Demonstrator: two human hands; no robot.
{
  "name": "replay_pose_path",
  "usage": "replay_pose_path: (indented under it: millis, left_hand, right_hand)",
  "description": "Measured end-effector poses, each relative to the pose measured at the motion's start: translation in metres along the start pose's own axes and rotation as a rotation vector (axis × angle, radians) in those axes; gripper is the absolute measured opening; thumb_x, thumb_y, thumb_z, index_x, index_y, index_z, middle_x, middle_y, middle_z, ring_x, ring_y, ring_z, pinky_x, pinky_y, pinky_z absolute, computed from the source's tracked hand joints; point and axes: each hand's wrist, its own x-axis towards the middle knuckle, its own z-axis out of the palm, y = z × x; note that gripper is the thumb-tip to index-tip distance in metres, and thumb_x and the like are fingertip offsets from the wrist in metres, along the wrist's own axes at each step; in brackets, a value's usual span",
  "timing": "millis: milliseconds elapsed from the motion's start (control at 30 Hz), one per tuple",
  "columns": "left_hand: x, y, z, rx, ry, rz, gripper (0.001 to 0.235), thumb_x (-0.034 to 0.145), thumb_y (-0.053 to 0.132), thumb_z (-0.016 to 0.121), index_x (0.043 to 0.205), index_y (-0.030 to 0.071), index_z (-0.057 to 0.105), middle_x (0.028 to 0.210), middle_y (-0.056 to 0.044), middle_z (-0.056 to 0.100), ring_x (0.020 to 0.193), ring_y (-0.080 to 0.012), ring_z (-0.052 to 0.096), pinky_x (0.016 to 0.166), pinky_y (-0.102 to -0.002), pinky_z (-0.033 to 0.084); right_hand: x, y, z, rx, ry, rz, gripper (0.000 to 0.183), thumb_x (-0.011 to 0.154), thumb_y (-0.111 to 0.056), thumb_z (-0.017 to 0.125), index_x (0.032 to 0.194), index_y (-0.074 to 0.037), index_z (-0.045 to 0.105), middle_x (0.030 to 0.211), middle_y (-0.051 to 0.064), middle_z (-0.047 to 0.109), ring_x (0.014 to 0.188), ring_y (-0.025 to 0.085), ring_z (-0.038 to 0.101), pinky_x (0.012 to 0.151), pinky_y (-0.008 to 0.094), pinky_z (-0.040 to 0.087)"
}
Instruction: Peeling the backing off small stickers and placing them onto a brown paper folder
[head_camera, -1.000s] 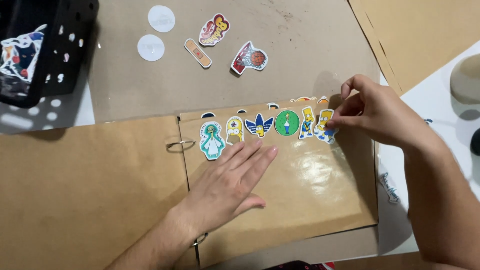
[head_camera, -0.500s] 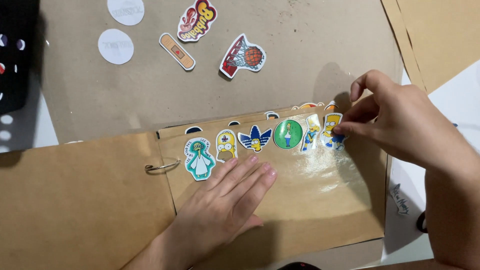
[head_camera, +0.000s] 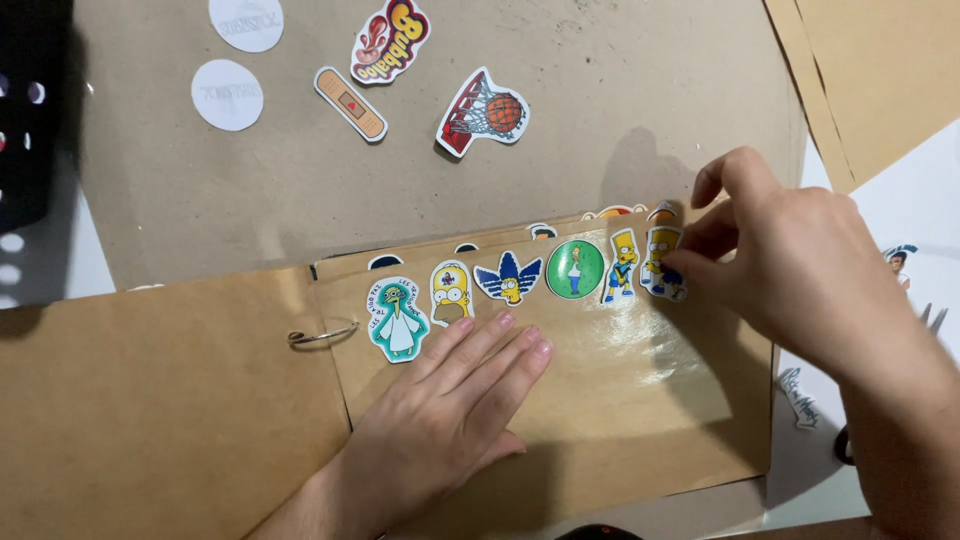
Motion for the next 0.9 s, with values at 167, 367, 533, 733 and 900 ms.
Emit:
replay_pose_path:
  millis: [167, 367, 533, 733, 900]
  left_hand:
    - [-0.003, 0.0, 0.005, 0.013, 0.021, 0.014, 0.106, 0.073, 0.034, 0.096, 0.149, 0.002, 0.029, 0.148, -0.016, 0.056, 0.144, -0.0372, 0.046, 0.12, -0.051, 0.032]
    - [-0.006, 0.0, 0.004, 0.075, 0.004, 0.017, 0.102, 0.074, 0.043, 0.088, 0.151, 0.001, 0.035, 0.148, -0.017, 0.053, 0.144, -0.0345, 0.043, 0.12, -0.048, 0.029]
    - [-0.008, 0.004, 0.003, 0.05, -0.022, 0.007, 0.116, 0.069, 0.043, 0.09, 0.155, 0.003, 0.024, 0.15, -0.018, 0.051, 0.145, -0.0359, 0.04, 0.122, -0.049, 0.028]
    - [-0.009, -0.004, 0.001, 0.019, -0.02, 0.098, 0.103, 0.079, 0.051, 0.078, 0.153, -0.003, 0.031, 0.147, -0.021, 0.05, 0.14, -0.0394, 0.042, 0.119, -0.054, 0.026]
    - [-0.004, 0.007, 0.002, 0.017, -0.004, 0.064, 0.111, 0.076, 0.048, 0.082, 0.157, 0.0, 0.024, 0.147, -0.02, 0.051, 0.139, -0.0385, 0.044, 0.118, -0.055, 0.027]
  right_hand:
    - [-0.022, 0.006, 0.024, -0.189, 0.162, -0.039, 0.043, 0.087, -0.048, 0.073, 0.113, -0.017, 0.056, 0.096, -0.005, 0.075, 0.08, 0.031, 0.071, 0.064, 0.047, 0.053]
    - [-0.053, 0.007, 0.078, -0.185, 0.748, -0.518, 0.029, 0.101, -0.004, 0.061, 0.128, -0.01, 0.072, 0.129, 0.007, 0.072, 0.119, 0.029, 0.066, 0.1, 0.034, 0.054]
    - [-0.052, 0.006, 0.092, -0.223, 0.902, -0.584, 0.035, 0.095, 0.008, 0.054, 0.12, -0.004, 0.074, 0.123, 0.007, 0.071, 0.112, 0.035, 0.061, 0.099, 0.046, 0.05]
    - [-0.052, 0.001, 0.094, -0.267, 0.897, -0.531, 0.029, 0.087, -0.013, 0.058, 0.11, -0.01, 0.076, 0.109, 0.007, 0.068, 0.118, 0.032, 0.054, 0.104, 0.048, 0.04]
    - [-0.076, -0.026, 0.112, -0.081, 0.936, -0.359, 0.03, 0.089, -0.013, 0.059, 0.116, -0.007, 0.072, 0.113, 0.012, 0.067, 0.122, 0.038, 0.052, 0.103, 0.053, 0.037]
